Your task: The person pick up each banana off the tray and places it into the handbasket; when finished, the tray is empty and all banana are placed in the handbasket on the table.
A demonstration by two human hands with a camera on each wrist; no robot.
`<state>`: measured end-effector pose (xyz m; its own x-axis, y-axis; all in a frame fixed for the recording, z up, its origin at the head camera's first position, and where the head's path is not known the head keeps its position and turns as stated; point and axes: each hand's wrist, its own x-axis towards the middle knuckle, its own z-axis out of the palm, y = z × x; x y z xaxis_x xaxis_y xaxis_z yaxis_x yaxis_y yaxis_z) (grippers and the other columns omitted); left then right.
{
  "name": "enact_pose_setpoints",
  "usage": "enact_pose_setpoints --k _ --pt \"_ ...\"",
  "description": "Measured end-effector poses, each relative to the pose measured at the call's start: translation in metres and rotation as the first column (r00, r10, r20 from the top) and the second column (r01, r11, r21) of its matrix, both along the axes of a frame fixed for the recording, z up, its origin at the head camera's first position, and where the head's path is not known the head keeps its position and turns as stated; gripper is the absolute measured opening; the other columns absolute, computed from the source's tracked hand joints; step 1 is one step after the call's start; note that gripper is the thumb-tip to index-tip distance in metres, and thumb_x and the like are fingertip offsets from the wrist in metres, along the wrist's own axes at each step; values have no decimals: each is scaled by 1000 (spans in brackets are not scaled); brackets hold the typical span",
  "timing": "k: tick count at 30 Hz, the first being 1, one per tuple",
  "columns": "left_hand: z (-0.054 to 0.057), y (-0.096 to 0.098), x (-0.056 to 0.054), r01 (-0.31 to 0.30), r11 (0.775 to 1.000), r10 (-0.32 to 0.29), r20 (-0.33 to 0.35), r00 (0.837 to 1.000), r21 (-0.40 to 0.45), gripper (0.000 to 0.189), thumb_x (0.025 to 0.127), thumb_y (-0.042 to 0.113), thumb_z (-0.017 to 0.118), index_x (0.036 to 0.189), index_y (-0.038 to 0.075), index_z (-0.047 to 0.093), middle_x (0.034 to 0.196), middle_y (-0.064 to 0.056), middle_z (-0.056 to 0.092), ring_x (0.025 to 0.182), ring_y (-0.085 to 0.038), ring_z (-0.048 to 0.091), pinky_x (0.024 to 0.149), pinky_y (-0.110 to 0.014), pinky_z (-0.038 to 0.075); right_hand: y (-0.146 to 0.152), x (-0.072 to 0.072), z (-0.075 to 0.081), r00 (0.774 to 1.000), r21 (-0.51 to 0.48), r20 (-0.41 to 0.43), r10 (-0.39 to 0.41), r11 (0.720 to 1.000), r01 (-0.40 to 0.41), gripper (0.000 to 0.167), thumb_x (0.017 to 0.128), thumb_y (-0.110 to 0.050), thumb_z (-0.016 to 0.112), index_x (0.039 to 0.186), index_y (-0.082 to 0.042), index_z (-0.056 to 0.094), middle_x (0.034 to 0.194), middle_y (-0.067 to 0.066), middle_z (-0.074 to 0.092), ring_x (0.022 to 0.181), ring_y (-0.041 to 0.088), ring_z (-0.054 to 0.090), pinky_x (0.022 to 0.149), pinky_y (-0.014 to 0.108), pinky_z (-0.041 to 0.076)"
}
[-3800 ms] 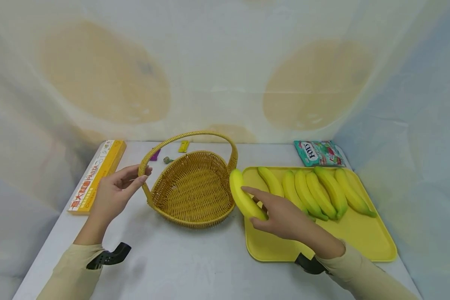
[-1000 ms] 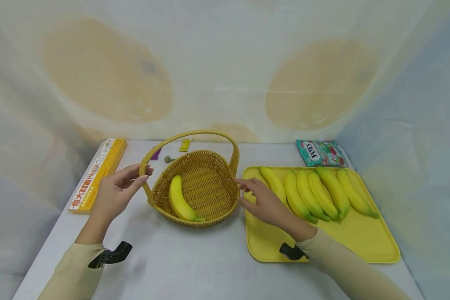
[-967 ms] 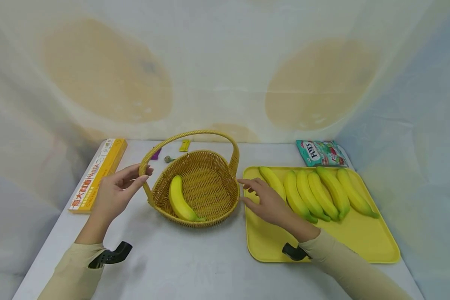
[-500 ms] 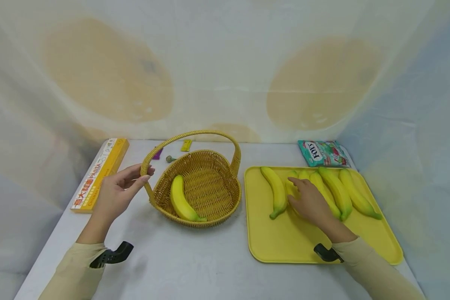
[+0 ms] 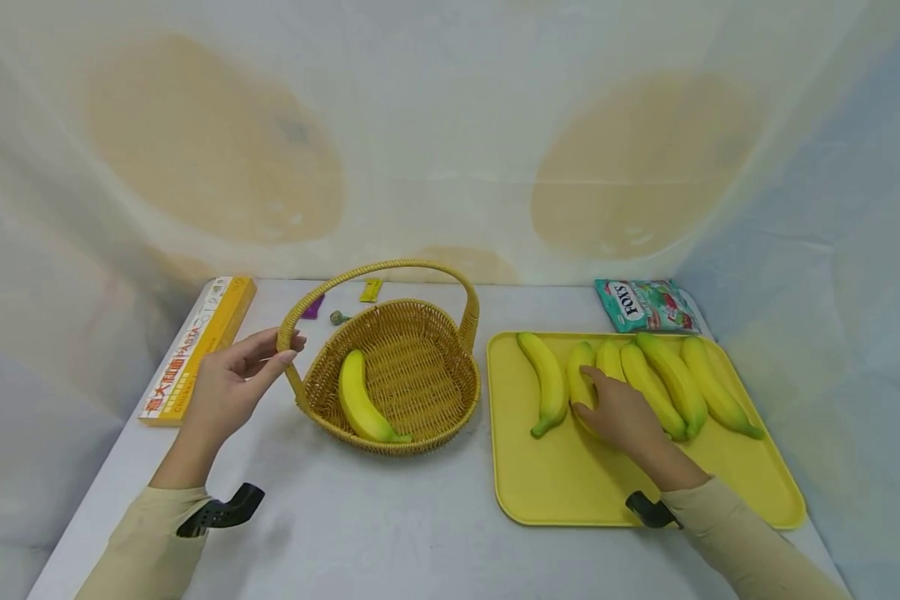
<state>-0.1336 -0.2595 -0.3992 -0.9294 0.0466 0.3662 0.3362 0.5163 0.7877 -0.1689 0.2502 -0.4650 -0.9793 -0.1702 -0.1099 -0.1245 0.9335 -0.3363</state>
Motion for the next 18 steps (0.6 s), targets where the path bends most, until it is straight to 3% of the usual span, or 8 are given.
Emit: enact_pose_setpoints --k 3,6,12,16,18 --pt "0 0 0 -1 1000 1 0 1000 1 33 98 12 70 130 5 69 116 -12 74 106 5 65 88 -11 51 1 0 0 1000 -3 26 0 1000 0 66 94 -25 71 146 7 44 67 6 60 63 22 57 60 40 51" --pt "0 1 0 -4 1000 4 -2 1000 0 33 97 13 70 130 6 69 116 -11 74 106 5 65 88 -11 51 2 0 2 999 -14 35 1 1000 -1 66 95 -26 70 147 5 44 63 2 56 60 19 52 56 35 46" --pt "0 1 1 -7 1000 7 -3 1000 -3 33 97 12 71 130 8 69 117 -11 74 105 4 66 88 -10 51 3 5 14 1000 -62 1 9 998 -9 67 93 -25 72 150 -1 44 83 12 65 56 18 50 51 31 42" --pt "0 0 1 -8 1000 8 -5 1000 -7 34 97 11 71 130 9 69 117 -11 74 105 4 66 87 -10 51 0 12 30 998 -102 -27 62 993 -64 66 94 -23 72 151 -5 45 110 19 70 72 20 62 56 30 47" --pt "0 0 1 -9 1000 9 -7 1000 -9 34 97 11 71 130 9 69 116 -11 74 104 4 66 87 -10 52 -4 17 40 995 -122 -24 96 988 -98 65 94 -23 73 151 -8 46 109 16 71 83 21 65 61 30 50"
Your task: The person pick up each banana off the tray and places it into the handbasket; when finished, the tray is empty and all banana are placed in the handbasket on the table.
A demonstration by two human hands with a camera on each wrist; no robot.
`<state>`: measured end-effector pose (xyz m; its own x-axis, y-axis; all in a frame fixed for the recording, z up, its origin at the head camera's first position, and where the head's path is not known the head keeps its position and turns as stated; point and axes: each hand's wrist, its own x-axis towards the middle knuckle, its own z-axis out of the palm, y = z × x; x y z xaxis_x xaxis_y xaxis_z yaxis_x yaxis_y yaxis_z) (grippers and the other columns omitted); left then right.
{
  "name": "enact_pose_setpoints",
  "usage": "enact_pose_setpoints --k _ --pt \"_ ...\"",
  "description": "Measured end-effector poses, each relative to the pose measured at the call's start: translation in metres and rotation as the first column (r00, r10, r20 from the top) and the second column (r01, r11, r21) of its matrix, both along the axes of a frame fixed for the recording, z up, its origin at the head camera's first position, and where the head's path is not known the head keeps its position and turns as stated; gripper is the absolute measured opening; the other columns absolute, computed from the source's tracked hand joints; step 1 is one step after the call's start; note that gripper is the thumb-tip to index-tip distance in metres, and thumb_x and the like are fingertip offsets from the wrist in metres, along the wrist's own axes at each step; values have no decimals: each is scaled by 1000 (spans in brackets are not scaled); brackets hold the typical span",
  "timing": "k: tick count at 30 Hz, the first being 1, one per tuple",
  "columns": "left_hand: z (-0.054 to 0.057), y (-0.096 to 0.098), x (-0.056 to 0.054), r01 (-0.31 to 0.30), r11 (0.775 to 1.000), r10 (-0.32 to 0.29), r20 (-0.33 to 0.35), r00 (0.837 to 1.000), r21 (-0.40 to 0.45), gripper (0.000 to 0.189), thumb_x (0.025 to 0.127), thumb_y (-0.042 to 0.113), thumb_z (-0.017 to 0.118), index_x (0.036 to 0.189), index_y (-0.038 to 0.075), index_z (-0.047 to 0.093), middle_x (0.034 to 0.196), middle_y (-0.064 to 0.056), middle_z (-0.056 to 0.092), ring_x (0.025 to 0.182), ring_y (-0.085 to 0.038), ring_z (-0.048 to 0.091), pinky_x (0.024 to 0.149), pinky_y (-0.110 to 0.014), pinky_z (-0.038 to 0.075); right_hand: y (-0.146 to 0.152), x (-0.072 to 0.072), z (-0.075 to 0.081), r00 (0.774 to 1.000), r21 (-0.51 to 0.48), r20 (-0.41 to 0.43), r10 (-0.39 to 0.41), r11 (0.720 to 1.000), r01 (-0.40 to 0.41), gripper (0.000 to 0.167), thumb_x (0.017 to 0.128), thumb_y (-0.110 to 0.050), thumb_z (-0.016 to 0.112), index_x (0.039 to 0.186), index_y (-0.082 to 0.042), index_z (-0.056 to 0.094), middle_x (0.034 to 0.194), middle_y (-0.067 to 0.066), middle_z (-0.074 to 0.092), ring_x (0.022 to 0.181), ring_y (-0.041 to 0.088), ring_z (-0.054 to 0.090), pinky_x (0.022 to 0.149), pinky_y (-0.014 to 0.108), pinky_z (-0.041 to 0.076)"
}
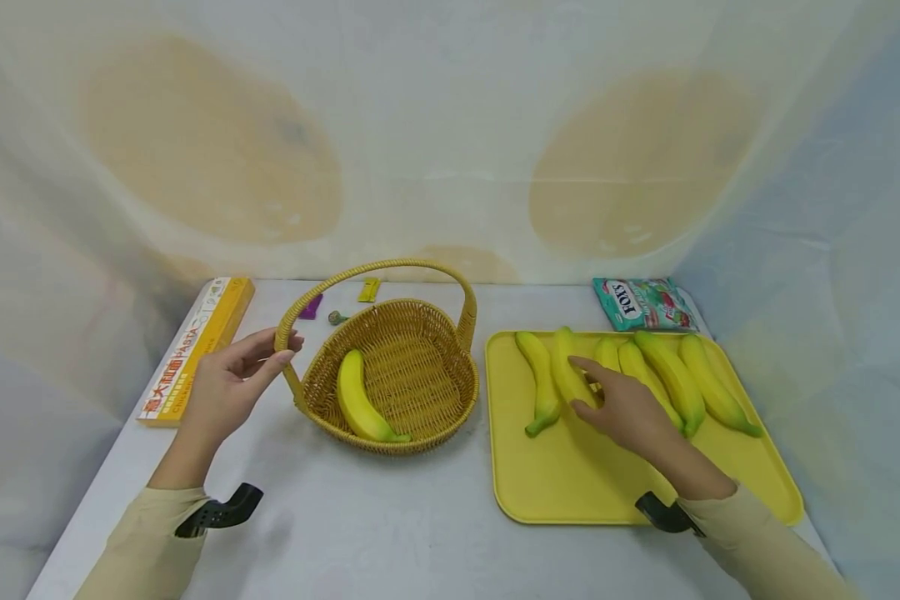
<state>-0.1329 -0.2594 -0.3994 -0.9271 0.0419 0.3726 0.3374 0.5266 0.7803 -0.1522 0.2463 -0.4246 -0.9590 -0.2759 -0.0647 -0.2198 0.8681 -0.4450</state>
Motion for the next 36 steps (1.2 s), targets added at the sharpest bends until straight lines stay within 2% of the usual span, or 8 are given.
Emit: enact_pose_setpoints --k 3,7,9,15,18,23,30,36 --pt "-1 0 0 0 1000 0 -4 1000 -3 34 97 11 71 130 8 69 116 -11 74 104 4 66 87 -10 52 -10 10 17 998 -24 12 57 998 -57 63 94 -23 73 151 -10 48 103 7 71 92 22 65 66 31 52" --pt "-2 -1 -1 0 1000 0 -6 1000 -3 34 97 12 71 130 9 69 116 -11 75 104 5 66 87 -10 52 -25 21 37 988 -48 10 157 987 -156 60 94 -21 73 149 -12 51 102 0 71 93 18 65 69 29 54" --pt "-2 -1 -1 1 1000 -1 -6 1000 -3 34 97 13 71 130 8 69 116 -10 75 104 5 66 87 -10 52 -34 25 43 978 -60 2 209 976 -208 60 93 -21 74 149 -14 52 109 -1 71 94 16 65 69 28 54" --pt "-1 0 -1 -4 1000 3 -6 1000 -13 33 97 13 71 130 8 69 115 -9 75 105 6 65 87 -9 51 -65 24 52 941 -97 -15 338 936 -338 60 93 -23 73 149 -17 52 110 -6 69 93 11 63 69 25 53" --pt "-1 0 0 -6 1000 6 -3 1000 -19 33 97 14 70 130 9 69 116 -9 75 106 7 64 87 -9 50 -83 19 54 922 -117 -25 387 914 -388 60 94 -23 73 150 -18 51 112 -5 68 83 9 60 62 23 50" --pt "0 -1 0 -5 1000 5 0 1000 -17 35 98 15 70 132 9 68 116 -10 75 107 7 63 88 -9 50 -117 1 54 902 -119 -54 429 894 -432 60 94 -22 73 149 -17 51 113 -3 66 79 8 54 62 23 48" --pt "-2 -1 -1 2 1000 -2 4 1000 -4 35 97 12 70 132 8 68 116 -10 75 107 6 64 89 -10 50 -160 -29 40 889 -83 -52 456 885 -459 58 95 -24 69 149 -15 52 106 -2 66 61 8 46 57 23 41" --pt "-1 -1 -1 -2 1000 3 2 1000 -13 35 98 14 70 132 8 68 116 -11 74 107 7 64 88 -10 50 -187 -46 25 891 -46 0 455 890 -454 57 97 -30 69 149 -18 52 123 1 69 60 7 46 57 24 40"
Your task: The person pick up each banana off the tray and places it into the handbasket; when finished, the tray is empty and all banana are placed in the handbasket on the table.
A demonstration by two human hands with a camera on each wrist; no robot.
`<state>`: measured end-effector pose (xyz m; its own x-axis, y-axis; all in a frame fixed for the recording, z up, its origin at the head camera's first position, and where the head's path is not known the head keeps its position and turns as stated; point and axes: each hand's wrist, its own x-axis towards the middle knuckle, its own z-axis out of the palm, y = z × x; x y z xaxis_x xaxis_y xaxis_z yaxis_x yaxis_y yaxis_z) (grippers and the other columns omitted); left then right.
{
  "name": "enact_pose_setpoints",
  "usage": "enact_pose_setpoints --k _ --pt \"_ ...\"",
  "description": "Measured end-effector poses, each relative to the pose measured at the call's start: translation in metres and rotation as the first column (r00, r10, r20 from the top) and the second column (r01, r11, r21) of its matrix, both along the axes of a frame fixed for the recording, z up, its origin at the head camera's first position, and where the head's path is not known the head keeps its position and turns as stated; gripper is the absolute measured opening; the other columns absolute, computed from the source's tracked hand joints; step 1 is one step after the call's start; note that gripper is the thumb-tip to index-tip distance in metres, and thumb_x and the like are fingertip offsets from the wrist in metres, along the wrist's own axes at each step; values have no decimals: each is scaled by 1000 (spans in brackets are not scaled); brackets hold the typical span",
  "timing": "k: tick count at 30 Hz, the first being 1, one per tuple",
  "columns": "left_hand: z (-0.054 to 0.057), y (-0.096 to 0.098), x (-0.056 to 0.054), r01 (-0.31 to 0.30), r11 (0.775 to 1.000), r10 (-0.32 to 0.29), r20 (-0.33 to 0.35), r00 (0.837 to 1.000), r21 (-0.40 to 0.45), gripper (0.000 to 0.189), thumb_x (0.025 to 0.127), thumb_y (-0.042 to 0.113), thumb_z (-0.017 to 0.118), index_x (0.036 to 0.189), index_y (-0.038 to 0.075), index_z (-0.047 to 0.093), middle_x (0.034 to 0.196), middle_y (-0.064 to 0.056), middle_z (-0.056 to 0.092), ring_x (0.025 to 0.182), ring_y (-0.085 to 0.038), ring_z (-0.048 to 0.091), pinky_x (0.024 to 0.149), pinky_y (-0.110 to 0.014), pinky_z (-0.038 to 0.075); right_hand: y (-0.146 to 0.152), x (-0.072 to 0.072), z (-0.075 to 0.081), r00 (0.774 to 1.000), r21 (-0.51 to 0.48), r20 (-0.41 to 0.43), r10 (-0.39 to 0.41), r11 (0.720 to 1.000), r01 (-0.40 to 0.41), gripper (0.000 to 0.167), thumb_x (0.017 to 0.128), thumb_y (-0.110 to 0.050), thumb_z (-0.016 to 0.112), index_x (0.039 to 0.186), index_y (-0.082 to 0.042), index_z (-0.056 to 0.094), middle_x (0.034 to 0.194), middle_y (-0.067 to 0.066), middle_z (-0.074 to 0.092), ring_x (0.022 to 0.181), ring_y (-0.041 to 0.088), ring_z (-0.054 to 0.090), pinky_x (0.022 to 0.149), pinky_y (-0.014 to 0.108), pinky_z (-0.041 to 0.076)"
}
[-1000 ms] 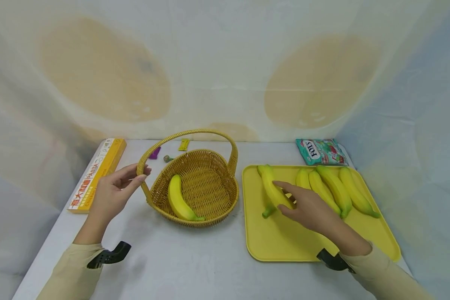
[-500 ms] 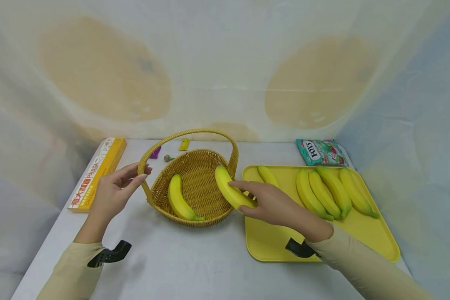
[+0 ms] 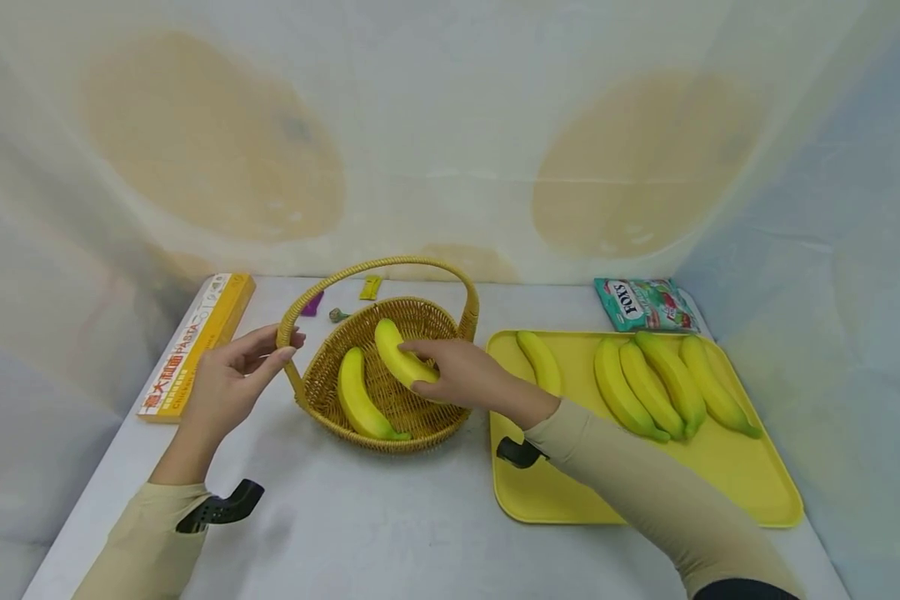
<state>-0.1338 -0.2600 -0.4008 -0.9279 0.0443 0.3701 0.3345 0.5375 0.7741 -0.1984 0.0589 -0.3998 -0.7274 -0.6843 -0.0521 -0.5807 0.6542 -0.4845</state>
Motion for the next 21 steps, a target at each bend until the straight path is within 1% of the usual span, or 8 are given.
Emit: enact_pose_setpoints --k 2,5,7,8,12,16,21 --pt "0 0 0 -2 1000 2 1 1000 -1 35 98 15 70 132 8 68 116 -11 74 107 7 64 88 -9 50 -9 -4 -5 1000 15 11 -8 1000 8 56 97 -30 69 149 -19 52 124 2 69 65 6 50 57 23 41" --pt "1 0 0 0 1000 0 4 1000 3 35 98 15 70 132 8 68 117 -11 74 107 6 64 88 -10 50 -21 -9 -14 1000 56 29 -8 998 6 56 97 -31 69 149 -18 52 111 1 71 69 9 52 58 23 41" --pt "1 0 0 3 1000 -3 6 1000 7 35 98 15 70 132 8 68 117 -11 74 107 6 64 88 -10 51 -28 -10 -20 999 85 37 -7 996 4 56 96 -30 70 148 -17 53 109 0 70 75 9 54 61 23 43" --pt "1 0 0 3 1000 -3 5 1000 7 34 98 15 70 132 8 68 116 -10 74 107 6 64 88 -10 51 -31 -10 -23 999 105 40 -4 994 0 56 96 -30 70 148 -17 53 107 1 70 75 11 53 62 24 43" --pt "0 0 -1 3 1000 -3 0 1000 4 34 98 14 70 131 9 69 116 -10 75 107 6 64 88 -10 51 -40 -11 -37 999 159 40 2 987 -9 56 96 -31 71 147 -15 54 121 1 69 82 10 56 69 24 46" --pt "0 0 -1 2 1000 -2 0 1000 4 34 98 13 70 132 9 69 116 -10 75 106 5 64 88 -10 51 -46 -10 -46 998 193 55 3 981 -14 60 97 -34 71 149 -14 50 124 3 69 84 10 58 72 25 49" --pt "0 0 -1 0 1000 0 0 1000 3 34 98 13 70 131 10 69 116 -10 75 106 5 64 88 -10 51 -50 -10 -48 991 188 133 -5 982 -21 66 97 -33 71 154 -13 44 130 5 67 95 9 60 84 28 52"
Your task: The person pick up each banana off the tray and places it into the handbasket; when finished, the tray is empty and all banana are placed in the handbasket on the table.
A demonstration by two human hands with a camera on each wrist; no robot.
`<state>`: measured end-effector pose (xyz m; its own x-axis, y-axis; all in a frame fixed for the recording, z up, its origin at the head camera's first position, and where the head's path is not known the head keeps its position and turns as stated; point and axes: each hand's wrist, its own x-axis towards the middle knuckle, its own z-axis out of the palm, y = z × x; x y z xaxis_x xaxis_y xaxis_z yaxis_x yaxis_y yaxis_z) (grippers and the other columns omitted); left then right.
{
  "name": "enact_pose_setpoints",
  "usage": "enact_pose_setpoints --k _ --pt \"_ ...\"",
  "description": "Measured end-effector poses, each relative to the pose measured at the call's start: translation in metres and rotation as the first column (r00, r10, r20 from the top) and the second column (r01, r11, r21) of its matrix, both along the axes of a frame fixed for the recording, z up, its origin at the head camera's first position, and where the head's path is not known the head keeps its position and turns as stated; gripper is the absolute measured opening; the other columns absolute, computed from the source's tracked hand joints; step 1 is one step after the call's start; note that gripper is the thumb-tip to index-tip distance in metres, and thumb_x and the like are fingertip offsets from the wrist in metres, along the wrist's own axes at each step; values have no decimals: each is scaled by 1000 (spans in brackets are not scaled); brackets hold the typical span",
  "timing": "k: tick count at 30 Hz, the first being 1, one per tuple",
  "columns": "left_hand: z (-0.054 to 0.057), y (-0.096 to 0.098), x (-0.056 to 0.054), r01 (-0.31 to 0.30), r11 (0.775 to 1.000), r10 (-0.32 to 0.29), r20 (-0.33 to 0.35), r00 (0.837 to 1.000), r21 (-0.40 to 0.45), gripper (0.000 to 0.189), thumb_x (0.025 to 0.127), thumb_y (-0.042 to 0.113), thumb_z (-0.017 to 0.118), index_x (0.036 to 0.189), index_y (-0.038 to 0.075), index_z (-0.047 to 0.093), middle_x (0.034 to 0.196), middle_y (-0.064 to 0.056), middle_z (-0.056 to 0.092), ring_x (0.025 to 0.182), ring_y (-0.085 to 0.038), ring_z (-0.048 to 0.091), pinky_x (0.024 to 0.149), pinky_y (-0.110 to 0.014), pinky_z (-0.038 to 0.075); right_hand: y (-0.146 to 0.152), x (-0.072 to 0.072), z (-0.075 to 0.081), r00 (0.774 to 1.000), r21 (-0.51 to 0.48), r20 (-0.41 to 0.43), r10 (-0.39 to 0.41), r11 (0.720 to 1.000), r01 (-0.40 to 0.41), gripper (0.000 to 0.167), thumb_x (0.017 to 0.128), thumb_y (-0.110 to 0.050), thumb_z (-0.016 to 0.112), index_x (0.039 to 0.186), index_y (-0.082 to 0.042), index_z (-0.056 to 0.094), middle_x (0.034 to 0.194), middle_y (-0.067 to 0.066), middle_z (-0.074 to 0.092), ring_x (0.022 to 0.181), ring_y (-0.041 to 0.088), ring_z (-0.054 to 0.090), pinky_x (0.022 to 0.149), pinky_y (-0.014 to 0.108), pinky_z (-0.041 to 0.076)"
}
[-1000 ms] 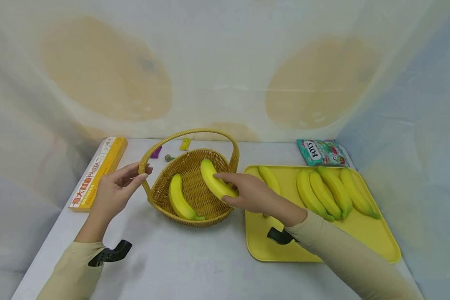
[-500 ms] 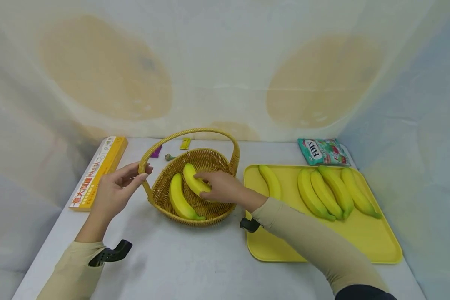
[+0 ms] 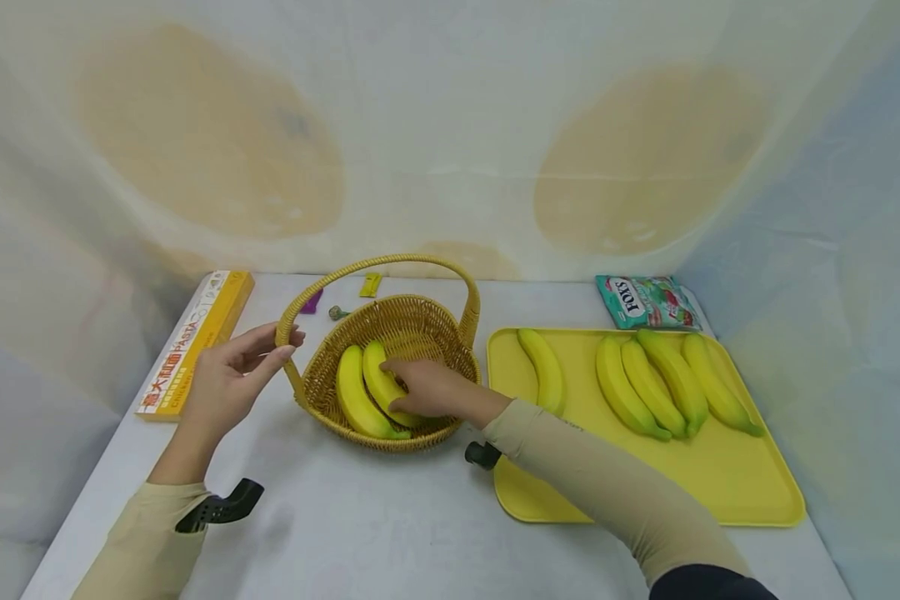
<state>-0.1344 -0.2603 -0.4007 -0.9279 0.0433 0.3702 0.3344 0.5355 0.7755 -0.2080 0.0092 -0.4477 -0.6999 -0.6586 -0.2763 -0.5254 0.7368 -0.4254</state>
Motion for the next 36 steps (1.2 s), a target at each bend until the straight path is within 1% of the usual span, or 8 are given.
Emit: enact_pose_setpoints --k 7,13,19,22,25,29,32,36 --pt "0 0 0 4 1000 -4 -6 1000 1 33 98 13 70 131 10 69 115 -10 75 105 4 65 87 -10 52 0 1 0 999 -20 48 -6 1000 7 69 97 -34 71 155 -12 41 128 6 67 97 9 60 85 26 52" --pt "0 0 -1 8 1000 -7 -12 1000 10 32 97 12 70 130 9 70 115 -11 75 105 4 66 87 -11 52 5 1 2 998 -48 62 -25 998 28 68 98 -34 70 156 -13 41 135 7 65 109 11 63 91 28 53" --pt "-1 -1 -2 12 1000 -12 -13 1000 16 33 97 11 70 130 10 69 115 -11 75 105 3 66 87 -11 52 23 6 11 1000 -154 -4 14 988 -14 61 100 -29 66 153 -9 44 137 10 63 117 22 64 96 35 54" --pt "-2 -2 -1 7 1000 -7 -12 1000 10 33 97 12 70 130 10 70 115 -11 75 105 3 66 87 -11 52 36 13 17 999 -200 -45 13 980 -22 58 101 -29 65 153 -11 45 140 12 60 115 24 65 94 38 55" --pt "-1 -3 0 -8 1000 8 -11 1000 0 32 98 14 70 130 11 70 114 -9 75 105 3 66 87 -10 52 51 23 24 997 -253 -79 -14 967 -6 55 101 -30 64 152 -13 48 140 12 59 114 24 64 94 39 55" --pt "-1 -3 0 -12 1000 12 -14 1000 1 33 98 14 69 131 10 69 115 -10 75 104 4 66 87 -10 51 79 36 31 991 -326 -112 -73 945 32 52 100 -29 65 149 -15 52 138 9 58 121 25 59 100 42 52" --pt "-1 -2 0 -10 1000 10 -14 1000 0 33 98 14 70 131 10 69 115 -11 75 104 4 66 87 -10 51 105 45 31 984 -352 -133 -122 934 68 51 100 -25 66 148 -15 53 138 7 58 120 26 60 98 43 52" --pt "-3 -1 -1 -15 1000 15 -13 1000 -6 32 98 14 70 129 10 70 114 -10 75 103 4 66 85 -9 52 142 53 23 968 -355 -139 -211 923 150 50 99 -23 67 148 -17 53 137 5 58 118 26 61 92 44 55"
